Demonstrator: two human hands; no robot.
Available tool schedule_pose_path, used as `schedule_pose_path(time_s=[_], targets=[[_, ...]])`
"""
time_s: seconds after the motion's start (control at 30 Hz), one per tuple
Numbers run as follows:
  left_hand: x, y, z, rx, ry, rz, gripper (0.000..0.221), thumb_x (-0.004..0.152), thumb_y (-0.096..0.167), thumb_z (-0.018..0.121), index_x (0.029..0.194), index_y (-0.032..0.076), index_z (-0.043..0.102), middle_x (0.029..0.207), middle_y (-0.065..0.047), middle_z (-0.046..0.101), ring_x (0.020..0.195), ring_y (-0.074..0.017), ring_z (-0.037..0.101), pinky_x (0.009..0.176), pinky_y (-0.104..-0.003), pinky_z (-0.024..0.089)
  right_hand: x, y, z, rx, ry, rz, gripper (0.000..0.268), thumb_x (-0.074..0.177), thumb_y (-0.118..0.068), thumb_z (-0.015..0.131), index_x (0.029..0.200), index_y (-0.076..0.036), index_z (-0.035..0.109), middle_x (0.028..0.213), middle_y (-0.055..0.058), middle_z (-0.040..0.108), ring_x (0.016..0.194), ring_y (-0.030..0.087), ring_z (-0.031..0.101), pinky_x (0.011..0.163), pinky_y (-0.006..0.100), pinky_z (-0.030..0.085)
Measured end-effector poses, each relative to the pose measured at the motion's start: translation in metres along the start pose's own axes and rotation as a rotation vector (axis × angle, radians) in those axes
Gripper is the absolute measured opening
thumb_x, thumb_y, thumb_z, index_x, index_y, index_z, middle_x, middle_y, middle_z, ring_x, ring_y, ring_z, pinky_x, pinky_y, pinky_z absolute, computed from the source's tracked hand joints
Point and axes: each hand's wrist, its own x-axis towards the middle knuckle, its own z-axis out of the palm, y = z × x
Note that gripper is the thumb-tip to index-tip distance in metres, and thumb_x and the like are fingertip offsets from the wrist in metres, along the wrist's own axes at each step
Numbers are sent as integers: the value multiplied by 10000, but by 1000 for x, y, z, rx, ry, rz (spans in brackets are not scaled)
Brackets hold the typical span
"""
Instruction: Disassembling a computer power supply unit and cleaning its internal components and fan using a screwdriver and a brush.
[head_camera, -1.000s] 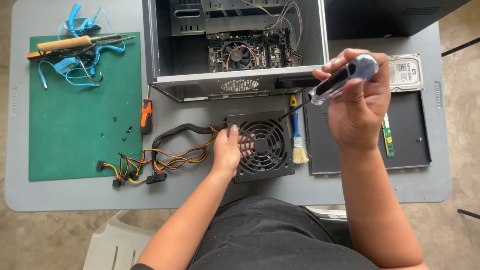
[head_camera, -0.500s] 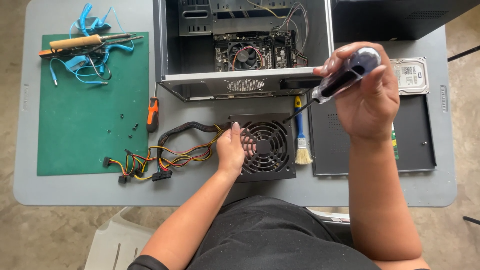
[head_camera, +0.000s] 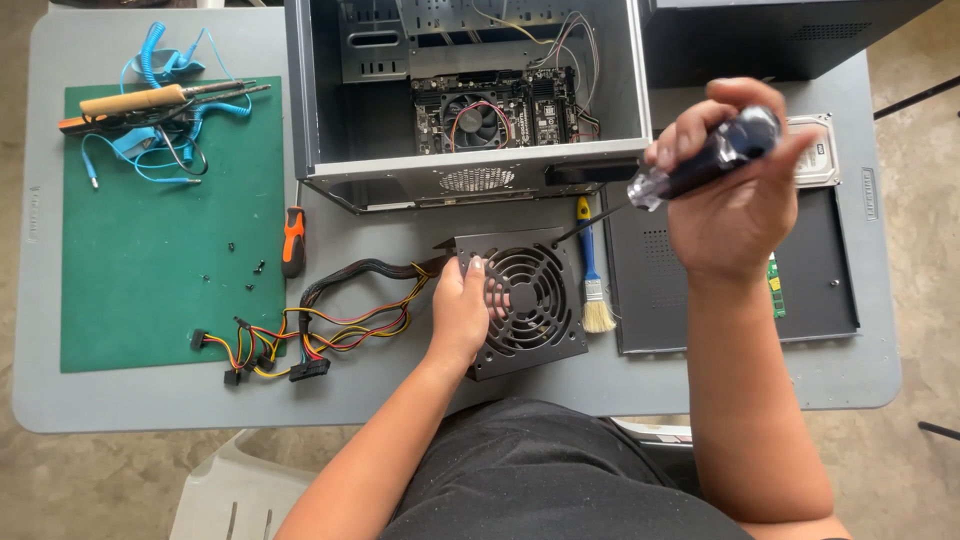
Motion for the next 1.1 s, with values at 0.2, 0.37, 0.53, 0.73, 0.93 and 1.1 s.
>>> schedule_pose_path(time_s=[0.2,0.37,0.53,0.73,0.93,1.1], targets=[[-16,16,-6,341,-79,170,267,1027,296,443,966,85,596,834,-36,677,686,-134,721,612,-268,579,1,3,-12,-114,-48,-122,376,1019,-485,675,1161,-219,450,1068,92,514,850,234,570,865,380,555],[3,6,-10,273,-134,199,283,1023,334,453,996,67,541,902,-82,708,706,-149,684,628,-284,554,-6,-14,-6,-82,76,-70,372,994,-466,689,1168,-182,521,1080,92,558,1018,238,615,986,395,598],[10,7,-20,-128,-208,-3,491,1004,410,415,1325,69,564,1077,-189,737,766,-228,700,628,-347,591,-11,-9,-14,44,-11,-2,401,1021,-500,596,1216,-150,577,1056,86,576,1032,220,607,1085,444,589],[18,-6,-12,-174,-111,-25,474,1013,452,416,1266,75,552,860,-178,716,568,-202,665,454,-289,532,-10,2,-3,-96,-93,-122,460,979,-521,720,1162,-244,403,972,77,509,815,217,554,857,374,530],[21,-14,-8,-157,-44,-1,492,1044,449,349,1260,55,551,679,-140,612,490,-184,600,384,-249,418,-3,-4,13,-26,-6,13,511,942,-618,531,1046,-125,617,880,78,582,840,219,612,920,370,559],[9,4,-3,63,49,-55,263,1030,355,457,1060,95,486,720,-131,655,519,-171,598,432,-258,431,-4,3,-3,-119,-165,-110,607,888,-608,775,1111,-191,395,843,73,512,739,185,526,852,346,524]])
